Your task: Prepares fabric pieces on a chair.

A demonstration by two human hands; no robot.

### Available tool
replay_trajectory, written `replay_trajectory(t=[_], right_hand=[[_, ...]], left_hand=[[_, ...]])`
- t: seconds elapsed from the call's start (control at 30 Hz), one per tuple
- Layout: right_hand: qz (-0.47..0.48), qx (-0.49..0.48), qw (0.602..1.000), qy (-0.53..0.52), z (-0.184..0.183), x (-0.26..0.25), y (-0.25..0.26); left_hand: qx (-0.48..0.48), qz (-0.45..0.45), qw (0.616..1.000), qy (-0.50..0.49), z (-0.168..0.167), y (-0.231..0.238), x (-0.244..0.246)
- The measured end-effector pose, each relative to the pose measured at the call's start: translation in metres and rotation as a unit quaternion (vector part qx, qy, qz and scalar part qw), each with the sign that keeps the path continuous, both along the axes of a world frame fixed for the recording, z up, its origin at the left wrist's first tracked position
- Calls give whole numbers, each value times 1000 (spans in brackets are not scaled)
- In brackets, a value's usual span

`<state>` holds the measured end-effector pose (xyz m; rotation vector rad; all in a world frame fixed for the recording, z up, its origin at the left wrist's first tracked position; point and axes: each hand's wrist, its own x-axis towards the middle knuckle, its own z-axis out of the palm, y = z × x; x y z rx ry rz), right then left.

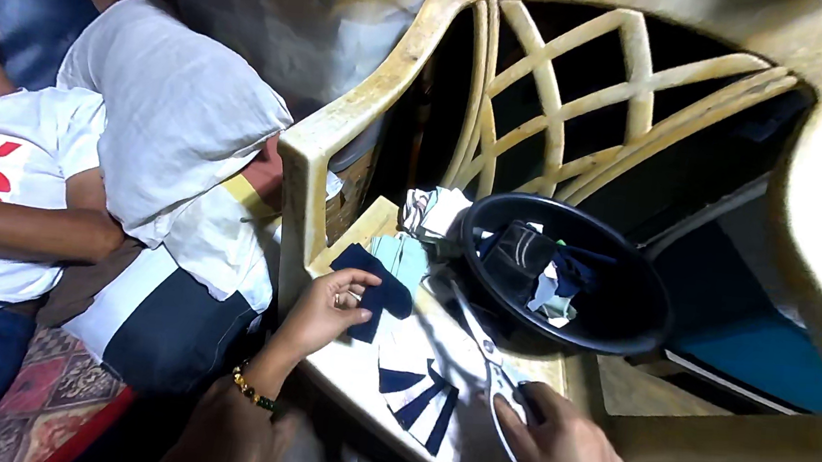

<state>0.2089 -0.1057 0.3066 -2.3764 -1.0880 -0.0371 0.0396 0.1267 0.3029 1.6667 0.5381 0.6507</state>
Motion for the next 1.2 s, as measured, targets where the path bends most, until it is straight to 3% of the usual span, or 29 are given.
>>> replay_trajectory(t=[0.13, 0.37, 0.7, 1.03, 1.2], right_hand=[[-86, -97, 992, 10, -3, 16, 0], [-77, -47, 995, -32, -24, 38, 3], [-85, 18, 994, -73, -32, 42, 4], [38, 182, 974, -126, -36, 31, 9], [83, 205, 968, -119, -35, 19, 17]], left_hand=[[39, -35, 986, 160, 6, 8, -7], [194, 6, 932, 307, 4, 10, -5], [222, 17, 921, 321, 2, 11, 5], [236, 28, 928, 288, -3, 13, 5], [226, 29, 928, 295, -3, 14, 5]])
